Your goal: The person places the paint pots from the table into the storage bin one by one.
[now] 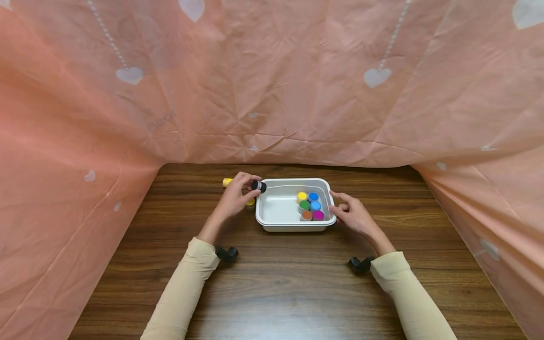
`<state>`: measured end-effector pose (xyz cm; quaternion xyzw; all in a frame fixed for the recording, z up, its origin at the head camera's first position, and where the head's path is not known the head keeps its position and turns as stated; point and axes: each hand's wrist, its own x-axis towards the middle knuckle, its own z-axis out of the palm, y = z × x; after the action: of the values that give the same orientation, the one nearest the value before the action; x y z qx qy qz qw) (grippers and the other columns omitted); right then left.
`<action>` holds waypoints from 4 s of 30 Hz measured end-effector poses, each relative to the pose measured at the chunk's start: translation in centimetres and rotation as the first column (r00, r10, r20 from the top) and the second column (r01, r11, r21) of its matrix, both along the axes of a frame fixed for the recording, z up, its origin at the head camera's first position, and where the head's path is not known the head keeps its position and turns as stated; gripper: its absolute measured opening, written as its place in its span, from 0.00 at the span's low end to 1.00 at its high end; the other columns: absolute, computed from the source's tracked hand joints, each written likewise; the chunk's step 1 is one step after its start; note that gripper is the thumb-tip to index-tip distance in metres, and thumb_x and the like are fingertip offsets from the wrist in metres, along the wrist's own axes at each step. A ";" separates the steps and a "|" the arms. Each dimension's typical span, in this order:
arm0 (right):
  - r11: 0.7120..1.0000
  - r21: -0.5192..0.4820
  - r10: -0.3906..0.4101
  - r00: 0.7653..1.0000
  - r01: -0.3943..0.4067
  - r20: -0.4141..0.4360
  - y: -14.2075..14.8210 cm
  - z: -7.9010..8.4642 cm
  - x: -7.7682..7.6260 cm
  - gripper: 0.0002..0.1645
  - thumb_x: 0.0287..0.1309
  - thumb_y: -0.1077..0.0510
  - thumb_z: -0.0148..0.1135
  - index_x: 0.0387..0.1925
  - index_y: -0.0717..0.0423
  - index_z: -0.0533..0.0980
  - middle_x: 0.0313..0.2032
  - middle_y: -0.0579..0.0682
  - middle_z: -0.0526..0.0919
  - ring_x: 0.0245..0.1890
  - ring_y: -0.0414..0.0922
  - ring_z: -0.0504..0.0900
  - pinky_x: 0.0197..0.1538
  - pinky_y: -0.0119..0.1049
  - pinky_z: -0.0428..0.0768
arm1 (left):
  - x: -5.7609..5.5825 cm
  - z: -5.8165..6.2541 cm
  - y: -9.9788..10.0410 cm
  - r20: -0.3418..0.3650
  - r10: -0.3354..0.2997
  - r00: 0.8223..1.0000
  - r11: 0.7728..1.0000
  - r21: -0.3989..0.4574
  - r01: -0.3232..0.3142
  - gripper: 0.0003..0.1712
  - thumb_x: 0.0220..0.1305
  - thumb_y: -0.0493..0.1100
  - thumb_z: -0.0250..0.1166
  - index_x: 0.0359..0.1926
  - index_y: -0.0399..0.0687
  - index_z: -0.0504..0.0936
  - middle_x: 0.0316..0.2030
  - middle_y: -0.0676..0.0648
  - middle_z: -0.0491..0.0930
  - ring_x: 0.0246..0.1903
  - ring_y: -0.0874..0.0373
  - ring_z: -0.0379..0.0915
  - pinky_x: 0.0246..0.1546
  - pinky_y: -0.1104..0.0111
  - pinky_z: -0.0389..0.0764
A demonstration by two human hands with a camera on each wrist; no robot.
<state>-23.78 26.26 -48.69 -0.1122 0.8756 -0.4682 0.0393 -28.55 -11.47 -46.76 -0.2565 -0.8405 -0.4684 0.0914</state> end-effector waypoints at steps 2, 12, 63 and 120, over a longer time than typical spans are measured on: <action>1.000 0.002 0.001 1.000 -0.001 -0.001 0.0 0.0 0.0 0.33 0.73 0.59 0.62 0.74 0.62 0.66 0.17 0.44 0.73 0.19 0.38 0.70 0.24 0.30 0.66 | 0.0 0.1 0.4 -0.003 -0.012 1.000 1.000 -0.009 0.012 0.20 0.67 0.33 0.70 0.59 0.36 0.81 0.52 0.36 0.76 0.49 0.44 0.79 0.52 0.56 0.85; 1.000 0.017 -0.001 1.000 0.001 -0.009 0.0 0.0 -0.1 0.33 0.73 0.59 0.62 0.74 0.62 0.66 0.17 0.45 0.74 0.18 0.38 0.69 0.24 0.31 0.66 | -0.4 -0.1 2.4 -0.022 -0.044 0.999 0.994 -0.096 0.042 0.20 0.68 0.36 0.70 0.59 0.40 0.83 0.52 0.38 0.77 0.45 0.47 0.81 0.47 0.59 0.85; 1.000 0.006 -0.013 1.000 0.013 -0.004 -0.1 0.0 -0.1 0.33 0.73 0.59 0.61 0.74 0.62 0.66 0.17 0.51 0.74 0.18 0.38 0.68 0.24 0.31 0.65 | -3.2 -1.3 10.3 0.016 -0.038 0.999 0.880 -0.474 0.041 0.18 0.63 0.37 0.75 0.54 0.43 0.87 0.47 0.44 0.84 0.48 0.51 0.81 0.55 0.60 0.81; 1.000 0.011 -0.015 0.999 0.015 0.036 -0.3 0.4 0.0 0.34 0.74 0.59 0.61 0.76 0.60 0.64 0.18 0.46 0.73 0.18 0.38 0.68 0.23 0.31 0.66 | -3.2 -1.3 10.3 0.014 -0.060 0.998 0.880 -0.471 0.059 0.18 0.64 0.37 0.74 0.54 0.44 0.86 0.50 0.45 0.84 0.51 0.51 0.81 0.58 0.60 0.81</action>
<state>-23.73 25.95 -48.28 -0.0969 0.8780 -0.4657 0.0523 -31.72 -1.18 -48.10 -0.2971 -0.9207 -0.2529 0.0126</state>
